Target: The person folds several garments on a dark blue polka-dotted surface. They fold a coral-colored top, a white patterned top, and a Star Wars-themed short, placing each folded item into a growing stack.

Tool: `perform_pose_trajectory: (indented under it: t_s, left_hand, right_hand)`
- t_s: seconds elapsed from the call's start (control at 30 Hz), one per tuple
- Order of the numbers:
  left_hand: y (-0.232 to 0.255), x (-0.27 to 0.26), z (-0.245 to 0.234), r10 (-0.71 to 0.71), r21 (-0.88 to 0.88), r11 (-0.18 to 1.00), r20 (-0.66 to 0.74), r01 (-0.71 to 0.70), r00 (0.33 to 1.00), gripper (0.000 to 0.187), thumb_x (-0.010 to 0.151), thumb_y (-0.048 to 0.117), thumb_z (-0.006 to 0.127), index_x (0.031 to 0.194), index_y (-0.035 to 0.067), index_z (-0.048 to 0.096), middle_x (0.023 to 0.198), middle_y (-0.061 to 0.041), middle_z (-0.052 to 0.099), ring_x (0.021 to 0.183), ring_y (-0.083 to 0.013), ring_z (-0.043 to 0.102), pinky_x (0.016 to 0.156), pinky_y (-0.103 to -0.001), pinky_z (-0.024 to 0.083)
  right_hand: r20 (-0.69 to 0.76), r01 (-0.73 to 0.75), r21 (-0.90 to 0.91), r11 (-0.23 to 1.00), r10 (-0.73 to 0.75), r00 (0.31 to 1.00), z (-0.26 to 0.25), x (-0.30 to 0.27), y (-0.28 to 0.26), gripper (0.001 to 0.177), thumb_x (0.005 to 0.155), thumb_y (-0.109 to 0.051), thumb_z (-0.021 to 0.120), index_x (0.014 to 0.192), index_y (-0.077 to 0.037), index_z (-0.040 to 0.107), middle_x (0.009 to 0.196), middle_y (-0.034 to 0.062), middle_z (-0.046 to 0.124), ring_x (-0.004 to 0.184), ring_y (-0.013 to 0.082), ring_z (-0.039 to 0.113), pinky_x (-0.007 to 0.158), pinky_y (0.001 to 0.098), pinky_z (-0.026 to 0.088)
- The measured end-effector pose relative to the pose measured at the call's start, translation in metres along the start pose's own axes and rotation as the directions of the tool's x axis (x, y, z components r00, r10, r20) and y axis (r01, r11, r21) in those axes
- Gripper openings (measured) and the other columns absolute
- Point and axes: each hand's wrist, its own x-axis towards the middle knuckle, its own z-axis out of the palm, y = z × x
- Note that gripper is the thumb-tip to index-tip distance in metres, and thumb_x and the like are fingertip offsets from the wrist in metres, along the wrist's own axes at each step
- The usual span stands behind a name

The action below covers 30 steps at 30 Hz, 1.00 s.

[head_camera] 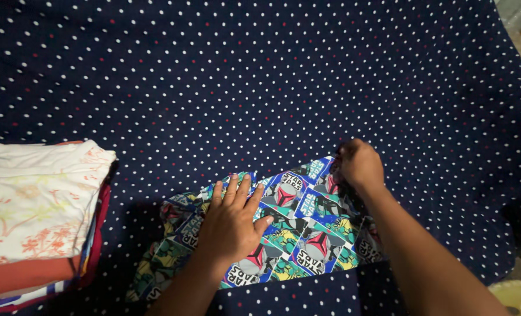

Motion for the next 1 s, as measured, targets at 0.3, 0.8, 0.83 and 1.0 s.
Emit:
perform_pose_trajectory:
  t_s: [0.3,0.8,0.83,1.0]
  left_hand:
    - [-0.003,0.000,0.003,-0.044,0.030,0.999,0.107,0.041,0.993,0.068,0.093,0.051,0.059,0.143,0.006,0.052,0.153,-0.026,0.038,0.146,-0.0435,0.025,0.117,-0.063,0.013]
    - [-0.065,0.022,-0.028,-0.382,-0.066,0.910,0.245,0.409,0.891,0.064,0.078,0.044,0.081,0.130,0.011,0.064,0.137,-0.004,0.060,0.136,-0.0234,0.047,0.117,-0.043,0.028]
    - [-0.067,0.019,-0.023,-0.330,-0.097,0.933,0.152,0.346,0.932,0.067,0.075,0.044,0.083,0.129,0.010,0.065,0.135,-0.006,0.062,0.134,-0.0250,0.049,0.116,-0.044,0.031]
    - [-0.077,0.004,-0.015,-0.193,-0.167,0.971,-0.112,0.173,0.975,0.078,0.060,0.043,0.092,0.124,0.004,0.068,0.121,-0.016,0.067,0.123,-0.0336,0.055,0.107,-0.048,0.036]
  right_hand:
    - [0.203,0.745,-0.069,0.664,-0.722,0.662,0.012,-0.079,-0.062,0.064,0.095,-0.042,0.058,0.140,0.004,0.059,0.150,0.0265,0.047,0.139,0.0507,0.038,0.111,0.0664,0.030]
    - [0.493,0.352,0.016,0.936,-0.314,0.812,0.035,-0.047,-0.149,0.036,0.088,-0.049,0.078,0.101,-0.016,0.083,0.103,0.0105,0.075,0.105,0.0312,0.066,0.093,0.0422,0.050]
    - [0.505,0.294,0.111,0.949,-0.309,0.806,0.039,-0.045,-0.152,0.031,0.087,-0.042,0.077,0.097,-0.014,0.082,0.095,0.0090,0.076,0.095,0.0283,0.070,0.086,0.0398,0.053]
    - [0.446,0.010,0.446,0.895,-0.232,0.865,0.055,-0.038,-0.166,0.023,0.087,-0.026,0.078,0.083,-0.003,0.075,0.067,0.0054,0.071,0.060,0.0169,0.065,0.058,0.0337,0.053]
